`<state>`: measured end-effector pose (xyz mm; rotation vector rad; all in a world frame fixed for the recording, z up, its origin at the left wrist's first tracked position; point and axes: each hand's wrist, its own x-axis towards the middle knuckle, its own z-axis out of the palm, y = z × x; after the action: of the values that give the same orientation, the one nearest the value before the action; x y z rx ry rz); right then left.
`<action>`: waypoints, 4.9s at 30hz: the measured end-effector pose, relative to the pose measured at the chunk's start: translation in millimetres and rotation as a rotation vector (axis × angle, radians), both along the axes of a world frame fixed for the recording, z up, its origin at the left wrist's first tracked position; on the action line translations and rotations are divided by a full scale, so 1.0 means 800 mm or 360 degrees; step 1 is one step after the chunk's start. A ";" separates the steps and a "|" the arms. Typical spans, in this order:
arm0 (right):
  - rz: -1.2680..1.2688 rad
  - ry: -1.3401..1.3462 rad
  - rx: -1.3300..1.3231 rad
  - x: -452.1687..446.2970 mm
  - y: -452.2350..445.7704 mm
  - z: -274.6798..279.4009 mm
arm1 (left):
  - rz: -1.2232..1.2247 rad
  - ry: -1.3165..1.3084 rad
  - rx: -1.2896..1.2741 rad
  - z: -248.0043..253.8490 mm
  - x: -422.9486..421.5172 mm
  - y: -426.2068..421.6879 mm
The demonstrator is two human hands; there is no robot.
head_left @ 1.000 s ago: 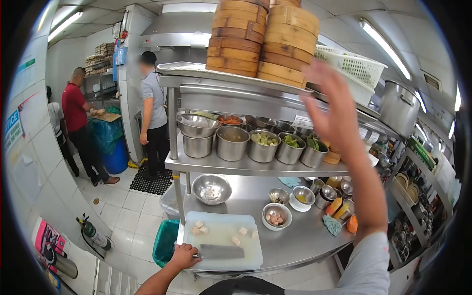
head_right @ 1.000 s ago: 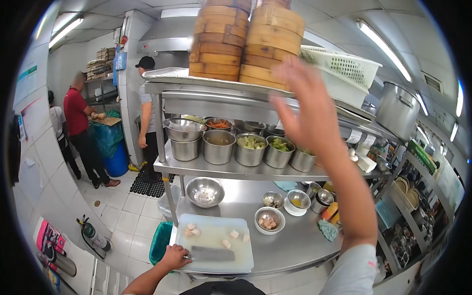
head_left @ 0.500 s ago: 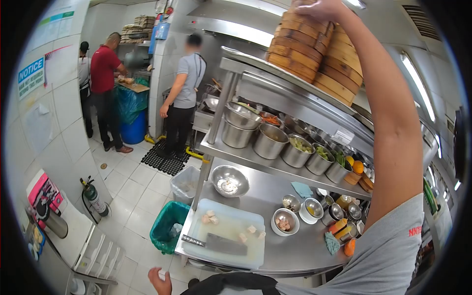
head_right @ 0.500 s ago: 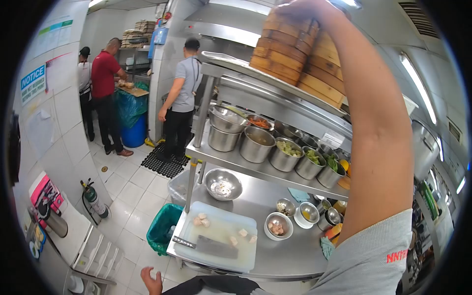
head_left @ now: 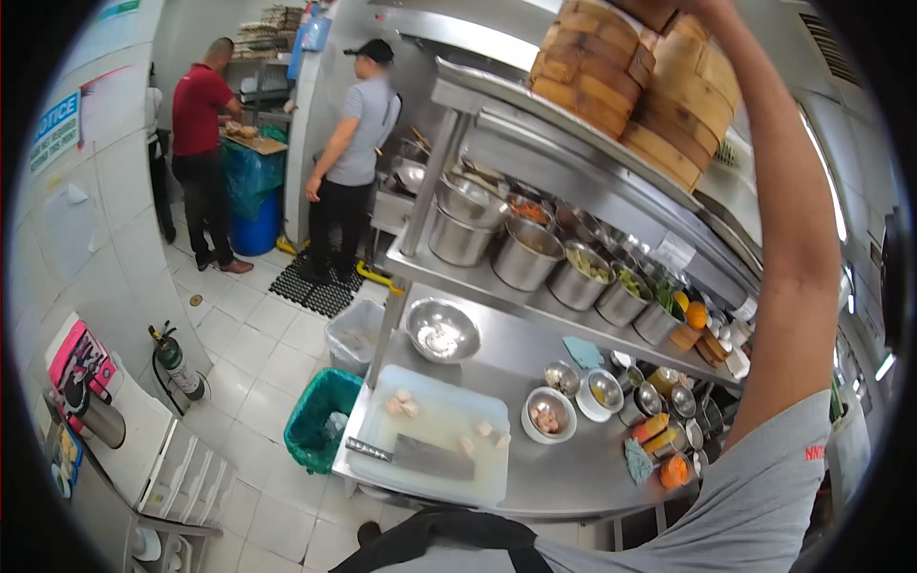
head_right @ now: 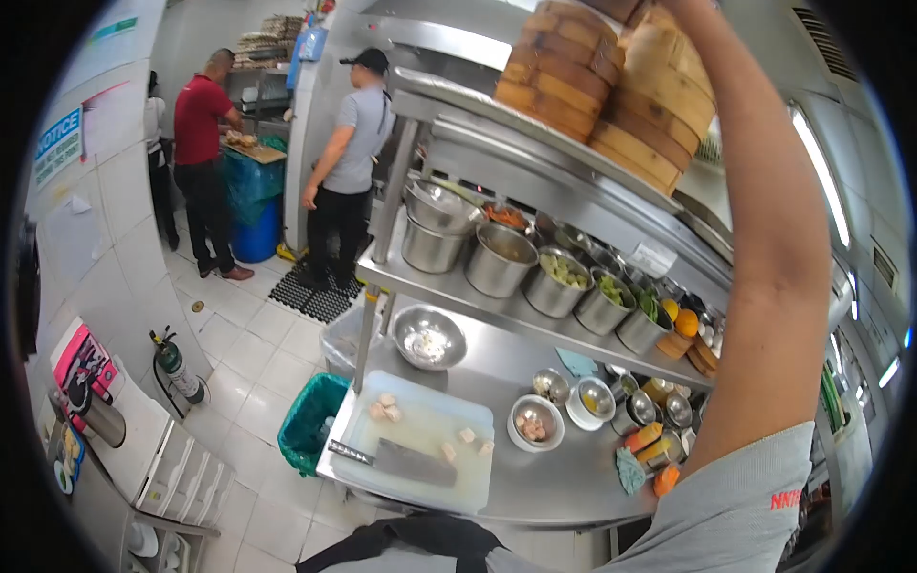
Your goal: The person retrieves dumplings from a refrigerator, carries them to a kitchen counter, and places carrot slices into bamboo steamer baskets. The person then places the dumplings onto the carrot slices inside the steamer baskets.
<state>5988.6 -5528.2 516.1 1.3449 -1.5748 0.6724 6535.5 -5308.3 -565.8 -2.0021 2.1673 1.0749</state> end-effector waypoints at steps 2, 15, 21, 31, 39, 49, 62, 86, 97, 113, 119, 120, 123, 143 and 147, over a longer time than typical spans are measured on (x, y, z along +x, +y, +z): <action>0.0026 0.0199 -0.0108 -0.008 0.016 -0.016 | 0.0359 0.0411 0.0075 -0.009 -0.011 -0.024; 0.0032 -0.0702 0.0440 -0.062 0.400 -0.387 | 0.0463 0.0555 0.0644 -0.001 -0.053 -0.108; -0.0294 -0.1017 0.0998 -0.133 0.460 -0.704 | 0.0806 0.0497 0.0811 0.050 -0.084 -0.105; -0.0350 -0.1025 0.0630 -0.261 0.567 -0.894 | 0.0576 0.0234 0.0785 0.168 -0.157 -0.021; -0.0686 -0.1201 0.0723 -0.388 0.614 -1.031 | 0.0238 0.0627 0.1028 0.309 -0.302 0.052; -0.0497 -0.1706 0.0560 -0.303 0.578 -0.978 | -0.0956 0.1095 0.0012 0.407 -0.725 -0.105; -0.0792 -0.2286 0.0472 -0.253 0.531 -1.024 | -0.1936 0.0536 -0.0102 0.352 -1.106 -0.229; -0.0852 -0.3050 -0.0709 -0.604 0.463 -0.984 | -0.1713 0.0368 -0.0106 0.303 -1.166 -0.508; -0.0546 -0.3147 -0.0647 -0.654 0.454 -1.073 | -0.1537 0.0294 -0.0333 0.305 -1.157 -0.557; -0.1029 -0.2785 -0.0648 -0.629 0.384 -1.076 | -0.1256 0.0299 -0.0522 0.328 -1.070 -0.466; -0.1044 -0.2940 -0.0611 -0.603 0.327 -1.062 | -0.1505 0.0257 -0.0802 0.306 -1.062 -0.497; -0.1029 -0.2971 -0.0608 -0.597 0.318 -1.054 | -0.1644 0.0213 -0.0986 0.305 -1.060 -0.497; -0.1032 -0.2908 -0.0552 -0.591 0.299 -1.059 | -0.1619 0.0294 -0.0809 0.324 -1.055 -0.472; -0.0478 -0.2127 0.0517 -0.457 0.364 -1.076 | -0.1632 0.0405 -0.0761 0.384 -0.964 -0.300; -0.0482 -0.2090 0.0706 -0.443 0.373 -1.059 | -0.1465 0.0430 -0.0475 0.413 -0.924 -0.232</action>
<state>5634.3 -5230.2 -330.8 0.8636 -3.0317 1.1569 5796.7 -5493.7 -235.2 -0.6730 2.9930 0.9076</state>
